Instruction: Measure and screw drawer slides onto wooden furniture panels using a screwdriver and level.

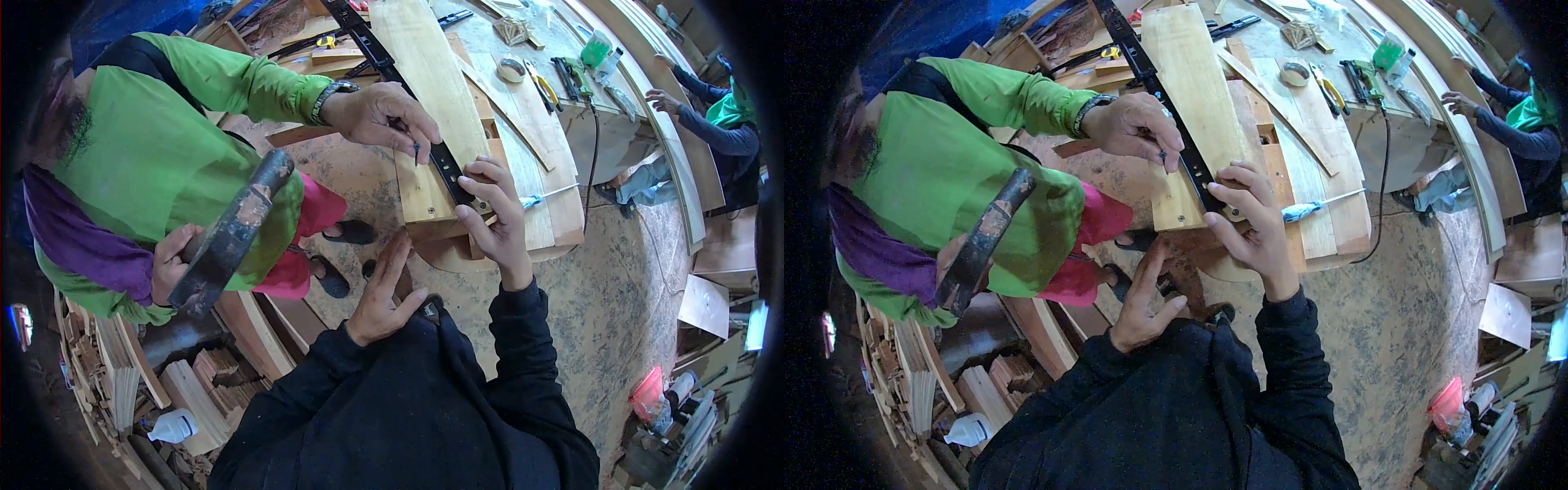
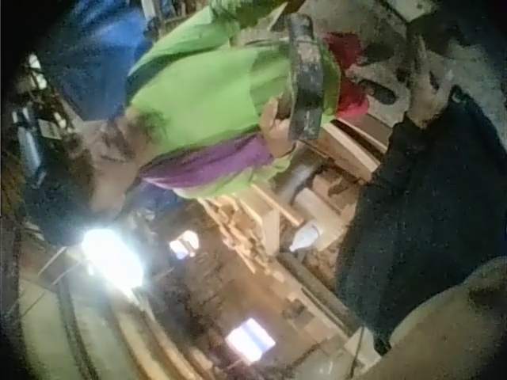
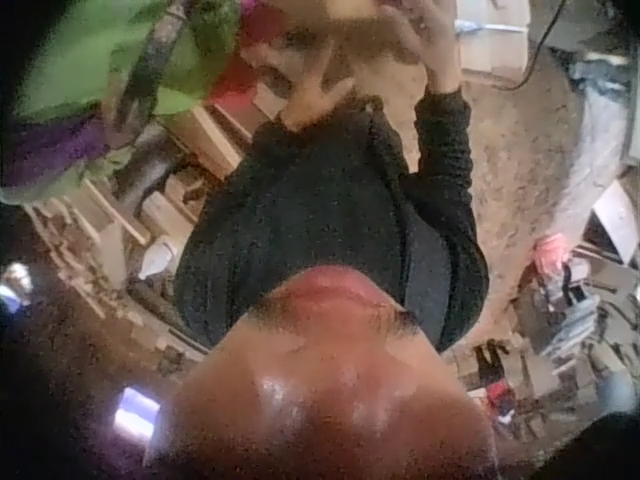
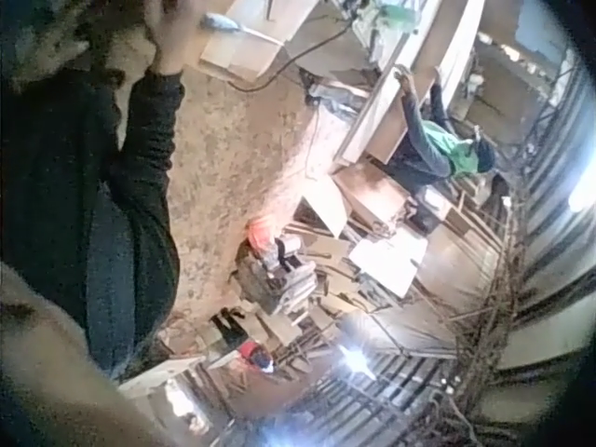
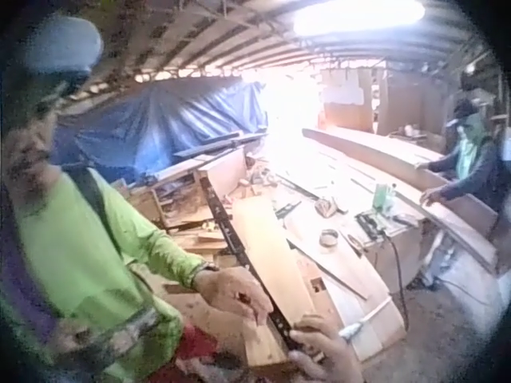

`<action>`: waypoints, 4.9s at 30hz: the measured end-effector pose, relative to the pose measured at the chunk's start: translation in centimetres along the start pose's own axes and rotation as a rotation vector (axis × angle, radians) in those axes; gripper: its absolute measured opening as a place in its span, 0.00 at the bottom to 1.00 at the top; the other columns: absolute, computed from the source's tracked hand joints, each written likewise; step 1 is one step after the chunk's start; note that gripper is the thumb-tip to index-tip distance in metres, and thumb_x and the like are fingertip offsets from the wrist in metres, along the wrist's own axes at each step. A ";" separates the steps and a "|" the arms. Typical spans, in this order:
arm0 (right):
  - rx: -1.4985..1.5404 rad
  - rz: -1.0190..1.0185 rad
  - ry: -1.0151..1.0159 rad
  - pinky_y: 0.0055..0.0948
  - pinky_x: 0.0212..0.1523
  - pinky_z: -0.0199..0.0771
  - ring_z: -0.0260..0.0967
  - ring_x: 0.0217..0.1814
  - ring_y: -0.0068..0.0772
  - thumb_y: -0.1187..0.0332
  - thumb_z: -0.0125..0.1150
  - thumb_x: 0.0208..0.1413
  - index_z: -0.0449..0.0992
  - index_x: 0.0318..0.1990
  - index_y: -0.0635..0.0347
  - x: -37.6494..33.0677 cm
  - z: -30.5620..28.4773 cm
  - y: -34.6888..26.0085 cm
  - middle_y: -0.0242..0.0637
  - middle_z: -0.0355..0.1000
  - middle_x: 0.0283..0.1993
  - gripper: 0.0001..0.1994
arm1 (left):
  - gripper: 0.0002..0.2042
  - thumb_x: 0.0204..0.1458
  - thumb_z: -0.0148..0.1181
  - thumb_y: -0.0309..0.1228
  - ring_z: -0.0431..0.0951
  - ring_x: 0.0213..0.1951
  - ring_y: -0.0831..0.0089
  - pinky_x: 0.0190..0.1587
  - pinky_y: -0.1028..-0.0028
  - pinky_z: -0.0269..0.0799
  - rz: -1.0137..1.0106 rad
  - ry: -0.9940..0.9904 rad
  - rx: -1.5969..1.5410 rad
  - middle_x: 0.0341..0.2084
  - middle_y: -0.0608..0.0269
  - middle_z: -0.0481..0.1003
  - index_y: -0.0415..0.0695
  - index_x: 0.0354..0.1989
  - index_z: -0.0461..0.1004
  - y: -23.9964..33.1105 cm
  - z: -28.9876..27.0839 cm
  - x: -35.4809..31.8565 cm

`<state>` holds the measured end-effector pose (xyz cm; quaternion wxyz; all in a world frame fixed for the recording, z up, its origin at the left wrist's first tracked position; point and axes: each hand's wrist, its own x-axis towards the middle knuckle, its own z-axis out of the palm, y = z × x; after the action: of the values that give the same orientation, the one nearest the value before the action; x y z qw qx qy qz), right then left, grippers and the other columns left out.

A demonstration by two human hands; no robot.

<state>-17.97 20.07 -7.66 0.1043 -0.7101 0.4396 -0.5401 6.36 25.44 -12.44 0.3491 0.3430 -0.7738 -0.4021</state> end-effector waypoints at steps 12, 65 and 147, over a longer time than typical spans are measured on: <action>-0.001 0.006 0.013 0.43 0.63 0.67 0.66 0.65 0.52 0.70 0.72 0.50 0.80 0.47 0.63 0.1 0.2 0.1 0.46 0.72 0.55 0.16 | 0.42 0.55 0.64 0.29 0.47 0.75 0.49 0.74 0.59 0.47 -0.030 -0.031 -0.004 0.75 0.43 0.46 0.42 0.76 0.46 0.1 0.1 0.2; -0.001 -0.007 0.052 0.42 0.61 0.69 0.69 0.62 0.52 0.70 0.71 0.50 0.81 0.44 0.64 0.2 0.4 0.1 0.44 0.76 0.51 0.14 | 0.39 0.52 0.64 0.24 0.53 0.73 0.49 0.71 0.60 0.53 -0.038 -0.005 -0.026 0.74 0.38 0.48 0.38 0.74 0.53 0.2 0.6 0.1; 0.020 0.029 0.097 0.43 0.63 0.68 0.69 0.63 0.52 0.73 0.70 0.50 0.79 0.46 0.67 0.0 0.5 0.5 0.48 0.76 0.53 0.16 | 0.43 0.55 0.63 0.25 0.72 0.62 0.56 0.63 0.63 0.68 -0.212 -0.011 -0.224 0.74 0.45 0.48 0.42 0.77 0.44 -0.6 0.9 0.5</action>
<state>-17.80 19.59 -8.22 0.0977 -0.6755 0.4491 -0.5766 5.51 25.09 -13.17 0.3366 0.3796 -0.6855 -0.5222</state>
